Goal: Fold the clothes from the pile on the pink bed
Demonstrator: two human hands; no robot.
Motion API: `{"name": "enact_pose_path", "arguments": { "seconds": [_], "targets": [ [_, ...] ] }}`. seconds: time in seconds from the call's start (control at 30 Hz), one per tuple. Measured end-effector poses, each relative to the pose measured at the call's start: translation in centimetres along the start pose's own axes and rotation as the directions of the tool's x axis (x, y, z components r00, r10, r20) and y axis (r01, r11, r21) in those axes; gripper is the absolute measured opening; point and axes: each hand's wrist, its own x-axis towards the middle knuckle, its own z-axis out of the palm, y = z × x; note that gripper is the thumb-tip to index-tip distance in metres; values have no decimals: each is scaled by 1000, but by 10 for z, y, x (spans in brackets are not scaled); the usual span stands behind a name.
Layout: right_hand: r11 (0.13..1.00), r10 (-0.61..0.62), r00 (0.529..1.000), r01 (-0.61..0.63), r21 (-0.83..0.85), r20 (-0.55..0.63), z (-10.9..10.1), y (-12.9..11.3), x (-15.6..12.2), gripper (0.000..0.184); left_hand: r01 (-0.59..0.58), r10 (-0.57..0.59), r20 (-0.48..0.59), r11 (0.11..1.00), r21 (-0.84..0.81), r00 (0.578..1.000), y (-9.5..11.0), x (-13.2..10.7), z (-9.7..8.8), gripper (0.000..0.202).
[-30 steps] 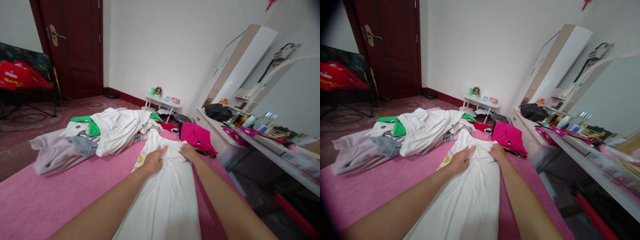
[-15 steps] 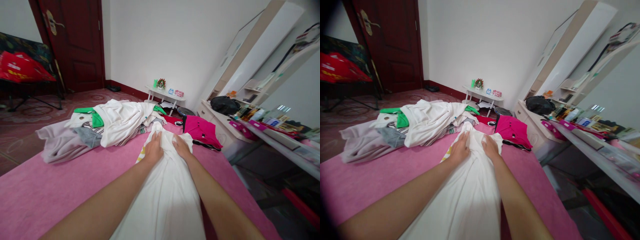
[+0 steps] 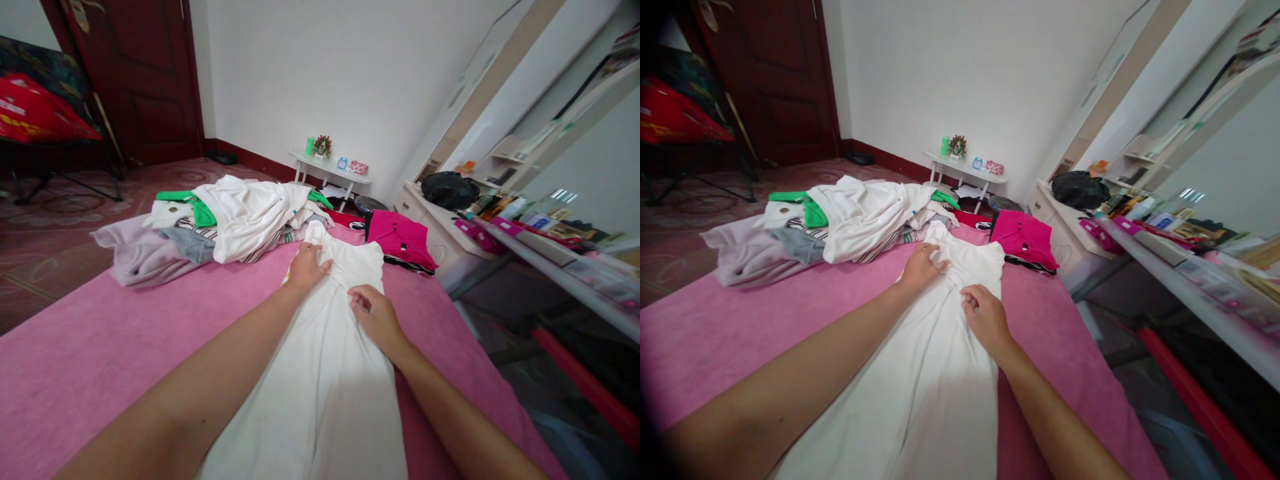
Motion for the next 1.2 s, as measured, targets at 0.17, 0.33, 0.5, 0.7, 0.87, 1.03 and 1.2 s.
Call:
{"name": "enact_pose_path", "arguments": {
  "seconds": [0.17, 0.33, 0.5, 0.7, 0.87, 1.03, 1.2],
  "targets": [
    [1000, -25, 870, 16, 24, 493, -28, -52, -49, 25, -99, 96, 124, 995, 15, 988, 1, -5, -2, 40],
    [1000, -1, 866, -14, 27, 500, -32, -73, -52, 6, -158, 156, 131, 987, 12, 979, 1, -3, -6, 10],
    [976, -91, 894, -7, 218, 439, -24, -84, -59, 18, -147, 147, 35, 989, -8, 988, -7, 1, -8, 15],
    [974, -183, 897, 109, 201, 402, -46, -63, -89, 38, -210, 211, 75, 977, -23, 974, -21, -9, -28, 31],
    [946, -308, 857, 322, 38, 413, -72, -36, -125, 48, -530, 523, 324, 845, -74, 788, -45, -44, -87, 40],
    [833, -496, 746, 554, 0, 445, -65, -37, -150, 48, -650, 626, 586, 731, -208, 515, -45, -104, -163, 33],
    [719, -623, 639, 695, 9, 452, -48, -39, -148, 48, -651, 614, 679, 713, -260, 402, -28, -152, -201, 40]
  ]
}}
